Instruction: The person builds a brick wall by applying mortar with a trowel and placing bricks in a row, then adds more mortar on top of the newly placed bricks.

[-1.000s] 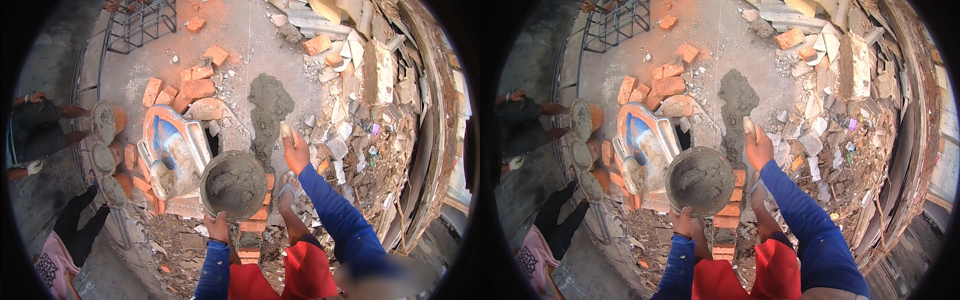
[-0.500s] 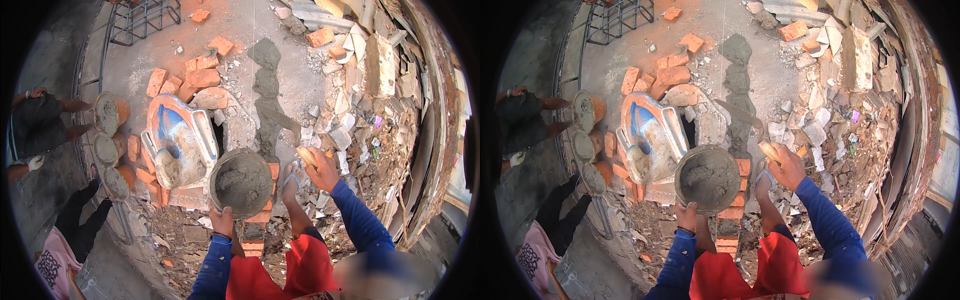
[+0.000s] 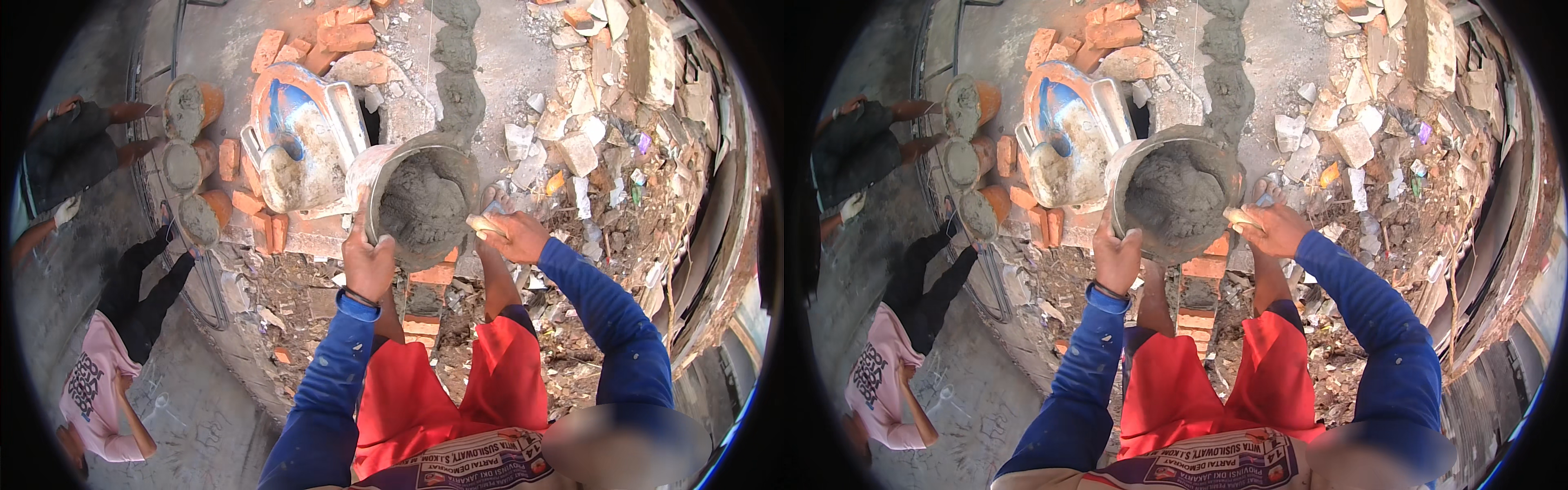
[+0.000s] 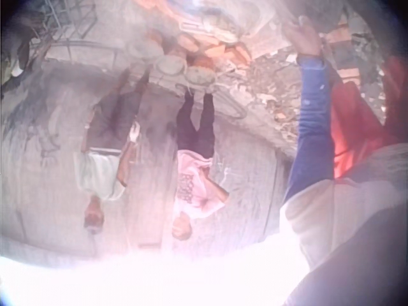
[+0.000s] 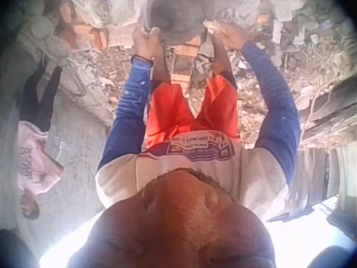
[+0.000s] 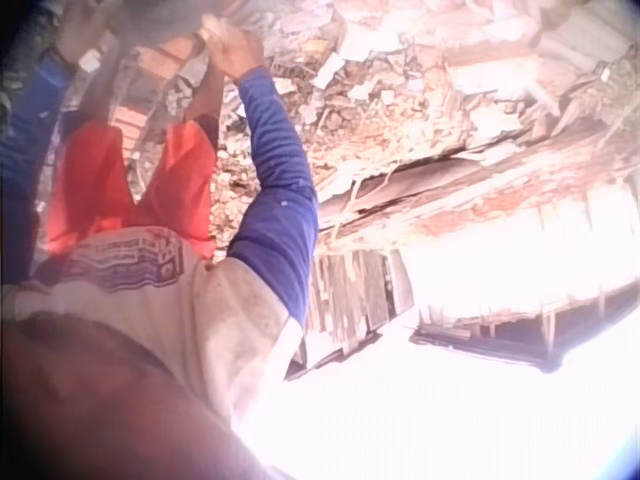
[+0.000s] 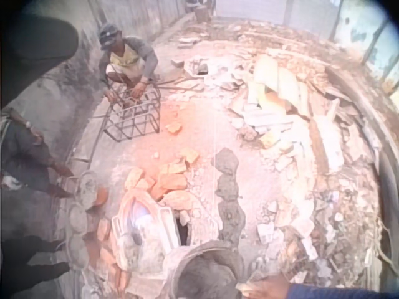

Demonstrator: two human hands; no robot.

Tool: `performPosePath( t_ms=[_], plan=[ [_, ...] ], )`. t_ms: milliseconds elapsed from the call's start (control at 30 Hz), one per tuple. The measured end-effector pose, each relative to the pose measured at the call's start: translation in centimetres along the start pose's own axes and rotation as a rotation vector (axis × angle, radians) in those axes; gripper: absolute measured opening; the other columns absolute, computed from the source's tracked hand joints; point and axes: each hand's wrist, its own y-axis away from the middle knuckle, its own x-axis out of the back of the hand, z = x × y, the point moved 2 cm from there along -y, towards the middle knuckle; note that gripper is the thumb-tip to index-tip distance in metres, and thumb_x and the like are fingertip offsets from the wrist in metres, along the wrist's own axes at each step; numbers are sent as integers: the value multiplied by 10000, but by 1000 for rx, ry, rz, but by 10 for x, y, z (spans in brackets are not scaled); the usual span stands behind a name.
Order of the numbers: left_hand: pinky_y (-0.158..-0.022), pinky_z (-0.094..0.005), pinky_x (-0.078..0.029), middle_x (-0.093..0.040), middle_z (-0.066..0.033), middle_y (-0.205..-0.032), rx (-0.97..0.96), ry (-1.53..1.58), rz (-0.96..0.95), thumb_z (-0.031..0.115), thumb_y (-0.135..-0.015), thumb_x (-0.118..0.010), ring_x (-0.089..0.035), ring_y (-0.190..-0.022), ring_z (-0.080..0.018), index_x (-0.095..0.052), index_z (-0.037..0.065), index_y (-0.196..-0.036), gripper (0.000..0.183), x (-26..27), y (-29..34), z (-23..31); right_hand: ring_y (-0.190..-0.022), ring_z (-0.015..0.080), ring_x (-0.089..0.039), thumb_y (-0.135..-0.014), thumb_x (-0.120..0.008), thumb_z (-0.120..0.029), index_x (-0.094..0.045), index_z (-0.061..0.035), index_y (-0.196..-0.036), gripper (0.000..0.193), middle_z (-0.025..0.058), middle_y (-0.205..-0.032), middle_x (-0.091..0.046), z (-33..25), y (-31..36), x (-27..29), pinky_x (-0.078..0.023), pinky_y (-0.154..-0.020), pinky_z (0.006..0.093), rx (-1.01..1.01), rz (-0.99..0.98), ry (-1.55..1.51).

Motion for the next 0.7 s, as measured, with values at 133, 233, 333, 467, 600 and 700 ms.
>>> performPosePath(
  t_ms=[133,233,333,467,600,700],
  plan=[
    [-900,-267,-487,-644,-144,-1258,112,49,51,-75,-800,-520,-617,-1041,-143,-328,-25,-1529,756,3,26,-20,-818,426,-668,-954,-586,-396,-625,-31,-1256,475,250,-888,-688,-7,0,-24,-536,-773,490,59,-200,-144],
    [-847,-264,-496,-654,-103,-1180,310,66,60,-66,-826,-533,-612,-974,-128,-370,-41,-1497,691,3,58,-43,-937,416,-665,-963,-572,-428,-597,-3,-1298,541,268,-1016,-682,-16,7,-37,-524,-858,464,40,-391,-261],
    [-837,-268,-495,-651,-81,-1128,308,186,94,-52,-845,-551,-600,-949,-119,-449,-50,-1418,582,-7,86,-70,-1027,386,-658,-967,-567,-453,-571,28,-1321,597,261,-1120,-672,13,31,-68,-509,-913,437,89,-378,-336],
    [-888,-278,-489,-646,-80,-1138,398,258,177,-60,-842,-557,-603,-993,-143,-500,-40,-1332,495,-8,110,-81,-1060,339,-655,-968,-587,-439,-593,-8,-1304,546,203,-1160,-679,11,42,-48,-502,-929,412,66,-491,-447],
    [-880,-285,-496,-647,-76,-1141,438,349,242,-37,-834,-563,-612,-989,-155,-507,-18,-1312,481,-16,122,-110,-938,357,-673,-960,-604,-417,-637,-70,-1247,452,178,-1052,-699,48,70,-36,-523,-832,417,32,-419,-488],
    [-874,-288,-502,-651,-80,-1150,445,340,242,-35,-835,-568,-622,-980,-164,-509,-12,-1307,476,-6,129,-135,-862,366,-679,-954,-614,-401,-654,-72,-1223,427,188,-1008,-705,54,64,2,-531,-775,422,34,-285,-381]
  ],
)
